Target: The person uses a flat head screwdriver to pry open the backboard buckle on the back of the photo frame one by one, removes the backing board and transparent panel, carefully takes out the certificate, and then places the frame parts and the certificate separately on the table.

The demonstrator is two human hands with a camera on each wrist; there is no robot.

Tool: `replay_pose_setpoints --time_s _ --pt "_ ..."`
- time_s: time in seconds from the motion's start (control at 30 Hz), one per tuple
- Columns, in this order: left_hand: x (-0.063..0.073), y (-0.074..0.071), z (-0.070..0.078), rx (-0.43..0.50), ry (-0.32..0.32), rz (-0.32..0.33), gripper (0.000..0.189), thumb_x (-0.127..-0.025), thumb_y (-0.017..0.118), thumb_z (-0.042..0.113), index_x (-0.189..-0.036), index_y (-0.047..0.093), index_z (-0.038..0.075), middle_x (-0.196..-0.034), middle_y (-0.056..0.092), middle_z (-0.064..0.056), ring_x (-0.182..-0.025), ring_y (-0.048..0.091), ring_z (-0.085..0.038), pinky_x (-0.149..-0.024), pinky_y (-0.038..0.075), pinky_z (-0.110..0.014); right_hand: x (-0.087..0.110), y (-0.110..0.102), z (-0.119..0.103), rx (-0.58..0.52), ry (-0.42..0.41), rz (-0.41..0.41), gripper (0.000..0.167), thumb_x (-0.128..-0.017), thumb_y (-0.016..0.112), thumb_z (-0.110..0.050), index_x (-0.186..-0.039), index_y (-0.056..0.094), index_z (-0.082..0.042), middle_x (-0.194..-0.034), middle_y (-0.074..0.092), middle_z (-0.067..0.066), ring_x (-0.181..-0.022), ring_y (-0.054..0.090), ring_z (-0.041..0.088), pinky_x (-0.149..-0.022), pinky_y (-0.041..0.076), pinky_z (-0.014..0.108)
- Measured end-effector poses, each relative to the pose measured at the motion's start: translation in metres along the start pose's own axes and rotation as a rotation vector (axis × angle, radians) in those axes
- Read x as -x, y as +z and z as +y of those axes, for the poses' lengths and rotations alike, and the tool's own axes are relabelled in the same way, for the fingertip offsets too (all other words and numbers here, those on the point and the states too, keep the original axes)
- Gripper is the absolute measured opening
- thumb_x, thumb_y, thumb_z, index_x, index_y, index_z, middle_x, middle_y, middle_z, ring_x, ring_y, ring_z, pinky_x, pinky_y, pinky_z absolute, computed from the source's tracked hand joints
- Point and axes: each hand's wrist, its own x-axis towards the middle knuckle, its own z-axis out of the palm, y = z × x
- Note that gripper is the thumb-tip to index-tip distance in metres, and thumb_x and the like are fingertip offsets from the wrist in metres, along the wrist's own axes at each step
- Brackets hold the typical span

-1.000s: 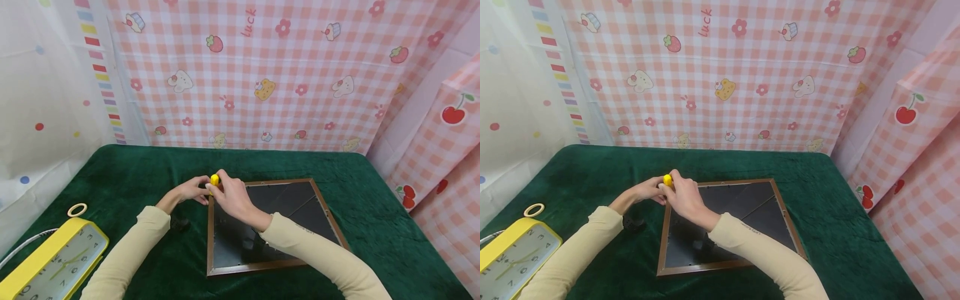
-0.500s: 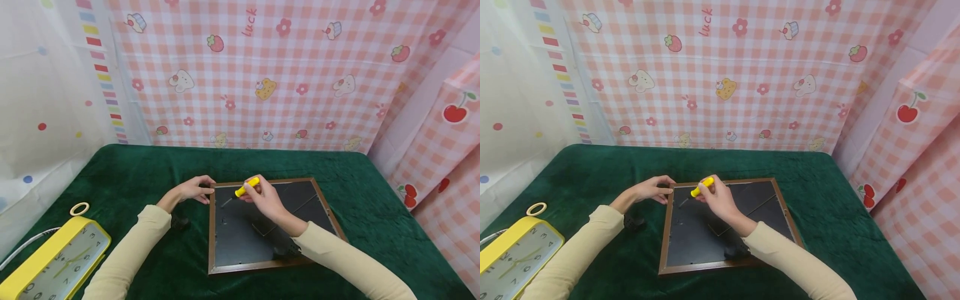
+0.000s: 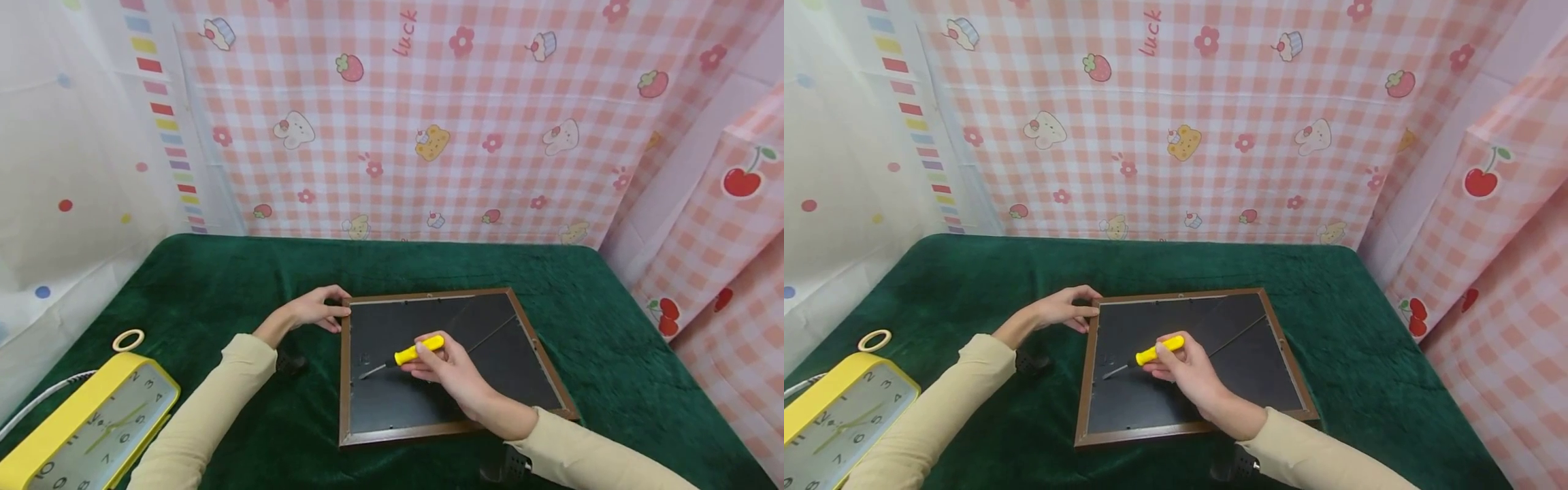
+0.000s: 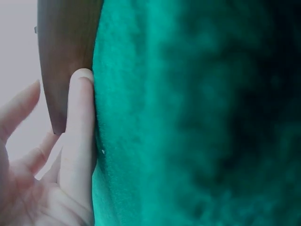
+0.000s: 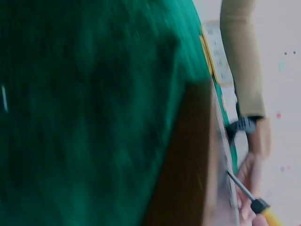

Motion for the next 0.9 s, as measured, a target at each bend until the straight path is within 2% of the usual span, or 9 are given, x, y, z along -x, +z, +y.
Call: replay_pose_setpoints --time_s 0.23,0.53,0.67,0.9 --pt "0.003 0.004 0.006 -0.030 -0.019 0.000 0.050 -0.084 0.061 0.012 -0.124 0.035 -0.003 -0.120 0.030 -0.019 -0.065 0.059 -0.023 -0.060 0.051 -0.034 0.011 0.013 0.006 -0.013 -0.005 0.024 0.046 -0.090 0.052 -0.020 -0.120 0.032 0.008 -0.106 0.053 0.020 -0.091 0.059 0.026 -0.077 0.046 0.032" --pt "0.009 0.016 0.009 -0.093 -0.043 0.020 0.063 -0.082 0.063 0.016 -0.130 0.025 0.002 -0.125 0.027 -0.018 -0.062 0.057 -0.021 -0.055 0.050 -0.032 0.014 0.011 0.010 -0.061 0.024 0.029 0.043 -0.092 0.049 -0.018 -0.121 0.031 0.008 -0.106 0.053 0.020 -0.092 0.059 0.026 -0.078 0.045 0.032" --pt "0.010 0.020 0.010 -0.087 -0.053 0.054 0.061 -0.083 0.062 0.013 -0.130 0.025 0.001 -0.125 0.028 -0.020 -0.059 0.056 -0.022 -0.056 0.051 -0.033 0.014 0.012 0.013 -0.077 0.014 0.032 0.043 -0.092 0.048 -0.018 -0.121 0.030 0.008 -0.107 0.053 0.021 -0.092 0.059 0.026 -0.078 0.045 0.032" --pt "0.012 0.029 0.012 -0.155 -0.046 0.138 0.062 -0.083 0.062 0.013 -0.130 0.025 -0.003 -0.123 0.031 -0.025 -0.056 0.058 -0.023 -0.054 0.051 -0.033 0.013 0.015 0.017 -0.074 -0.012 0.037 0.046 -0.091 0.051 -0.020 -0.121 0.030 0.008 -0.107 0.052 0.020 -0.092 0.059 0.026 -0.078 0.045 0.032"
